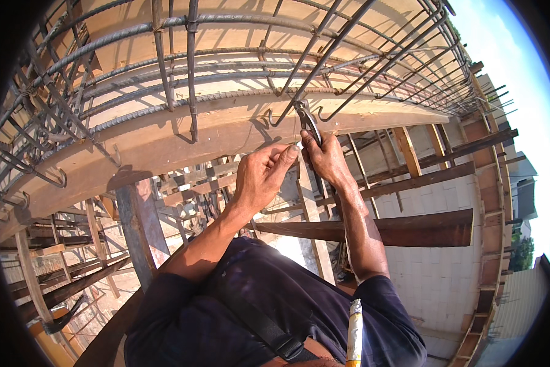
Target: The person uses pliers and wire to tie and secure horizontal rebar to vertical stirrups on a curved concrete beam formwork at a construction site.
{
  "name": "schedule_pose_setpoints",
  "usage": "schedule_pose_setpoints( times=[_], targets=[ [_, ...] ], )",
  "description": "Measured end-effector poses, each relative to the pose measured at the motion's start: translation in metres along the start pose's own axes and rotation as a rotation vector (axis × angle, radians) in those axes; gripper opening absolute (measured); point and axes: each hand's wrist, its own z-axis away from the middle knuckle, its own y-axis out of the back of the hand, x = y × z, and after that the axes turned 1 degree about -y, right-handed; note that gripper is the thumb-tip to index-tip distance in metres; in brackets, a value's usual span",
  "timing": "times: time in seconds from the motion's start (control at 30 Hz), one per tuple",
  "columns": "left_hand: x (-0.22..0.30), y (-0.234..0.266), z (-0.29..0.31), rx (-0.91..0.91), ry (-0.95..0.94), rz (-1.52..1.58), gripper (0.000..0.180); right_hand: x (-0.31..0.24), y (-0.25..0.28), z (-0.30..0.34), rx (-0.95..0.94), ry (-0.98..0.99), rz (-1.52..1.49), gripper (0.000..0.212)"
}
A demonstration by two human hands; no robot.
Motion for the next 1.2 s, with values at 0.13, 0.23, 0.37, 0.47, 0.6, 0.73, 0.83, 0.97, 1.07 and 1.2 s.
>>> schedule_pose_setpoints(
  times=[0.13, 0.23, 0.37, 0.47, 0.6, 0.73, 0.83, 0.97, 1.07, 1.2],
  targets=[
    [-0.018, 0.006, -0.033, 0.005, 0.102, 0.218, 0.075, -0.023, 0.000, 0.008, -0.023, -0.029, -0.035, 0.044],
    [-0.032, -0.013, -0.052, -0.085, 0.195, 0.342, 0.073, 0.009, -0.026, 0.002, 0.086, 0.027, -0.247, 0.042],
    [-0.034, -0.020, -0.074, -0.333, 0.336, 0.531, 0.068, 0.011, -0.029, -0.001, 0.025, -0.008, -0.310, 0.043],
    [-0.025, -0.033, -0.085, -0.327, 0.293, 0.685, 0.060, 0.013, -0.030, -0.002, -0.012, -0.004, -0.323, 0.044],
    [-0.047, -0.024, -0.106, -0.454, 0.320, 0.572, 0.051, 0.019, -0.041, -0.005, -0.007, 0.000, -0.403, 0.044],
    [-0.023, -0.037, -0.108, -0.532, 0.390, 0.828, 0.046, 0.006, -0.011, 0.003, -0.492, -0.246, -1.034, 0.041],
    [-0.023, -0.048, -0.104, -0.381, 0.429, 0.841, 0.047, 0.009, -0.006, 0.007, -0.600, -0.309, -1.159, 0.042],
    [-0.013, -0.065, -0.101, -0.123, 0.505, 0.849, 0.047, 0.026, 0.010, 0.028, -0.208, -0.039, -0.377, 0.043],
    [-0.007, -0.086, -0.101, 0.119, 0.441, 0.933, 0.038, 0.015, -0.008, 0.063, 0.255, 0.275, 0.223, 0.058],
    [-0.010, -0.076, -0.088, 0.092, 0.352, 0.690, 0.042, 0.030, -0.008, 0.056, -0.087, -0.049, -0.299, 0.037]
  ],
)
